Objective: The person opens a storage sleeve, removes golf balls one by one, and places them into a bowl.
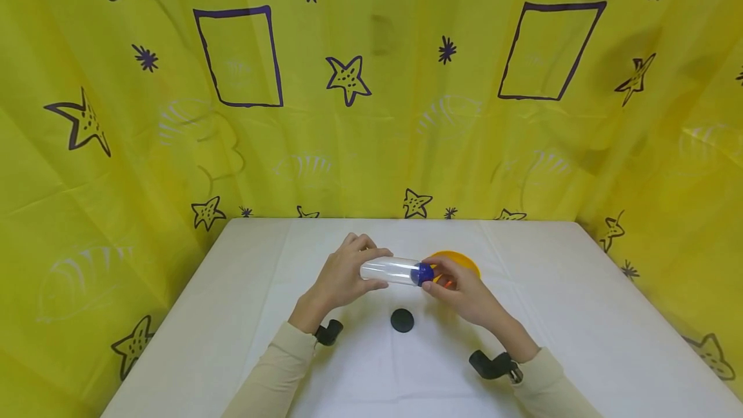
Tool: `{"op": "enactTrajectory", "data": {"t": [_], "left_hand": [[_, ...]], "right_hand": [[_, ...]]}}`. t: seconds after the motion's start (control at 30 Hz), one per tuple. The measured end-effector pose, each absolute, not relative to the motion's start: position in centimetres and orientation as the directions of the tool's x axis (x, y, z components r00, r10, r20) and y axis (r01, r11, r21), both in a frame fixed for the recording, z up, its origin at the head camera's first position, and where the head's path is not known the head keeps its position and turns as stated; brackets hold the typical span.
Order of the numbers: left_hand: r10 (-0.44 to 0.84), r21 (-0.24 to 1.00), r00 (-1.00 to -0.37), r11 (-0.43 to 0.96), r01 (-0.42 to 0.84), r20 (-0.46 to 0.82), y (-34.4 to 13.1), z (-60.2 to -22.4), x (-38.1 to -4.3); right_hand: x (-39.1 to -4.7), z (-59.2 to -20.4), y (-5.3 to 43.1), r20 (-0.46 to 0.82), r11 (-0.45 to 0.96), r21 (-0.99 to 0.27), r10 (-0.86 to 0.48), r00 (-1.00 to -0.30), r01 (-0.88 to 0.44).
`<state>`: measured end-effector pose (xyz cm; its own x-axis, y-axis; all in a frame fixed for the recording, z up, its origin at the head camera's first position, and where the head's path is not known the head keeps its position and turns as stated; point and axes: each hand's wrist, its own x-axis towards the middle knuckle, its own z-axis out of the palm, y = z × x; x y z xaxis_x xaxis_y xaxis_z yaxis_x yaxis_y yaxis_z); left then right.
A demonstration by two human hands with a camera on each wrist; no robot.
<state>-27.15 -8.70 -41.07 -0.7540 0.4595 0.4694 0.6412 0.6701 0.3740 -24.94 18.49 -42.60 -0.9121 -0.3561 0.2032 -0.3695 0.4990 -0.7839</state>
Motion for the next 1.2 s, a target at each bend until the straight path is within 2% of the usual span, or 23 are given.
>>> {"op": "enactTrajectory", "data": {"t": [0.27,0.67,1.2], "left_hand": [[0.457,0.365,-0.746,0.670,0.647,0.484,-8.8,-41.2,-27.3],[0.439,0.369,-0.748,0.673,0.641,0.499,-9.2,-41.2,-27.7],[0.434,0.386,-0.747,0.660,0.644,0.504,-9.5,-41.0,-27.6]], "right_hand": [[-25.1,-42.8,18.7,0.202,0.487,-0.794,-0.354,-0.913,-0.364],[-25.5,-42.2,19.9,0.241,0.523,-0.793,-0.201,-0.950,-0.312],[-26.0,-41.2,22.3,0.286,0.570,-0.763,-0.127,-0.950,-0.306]]}}
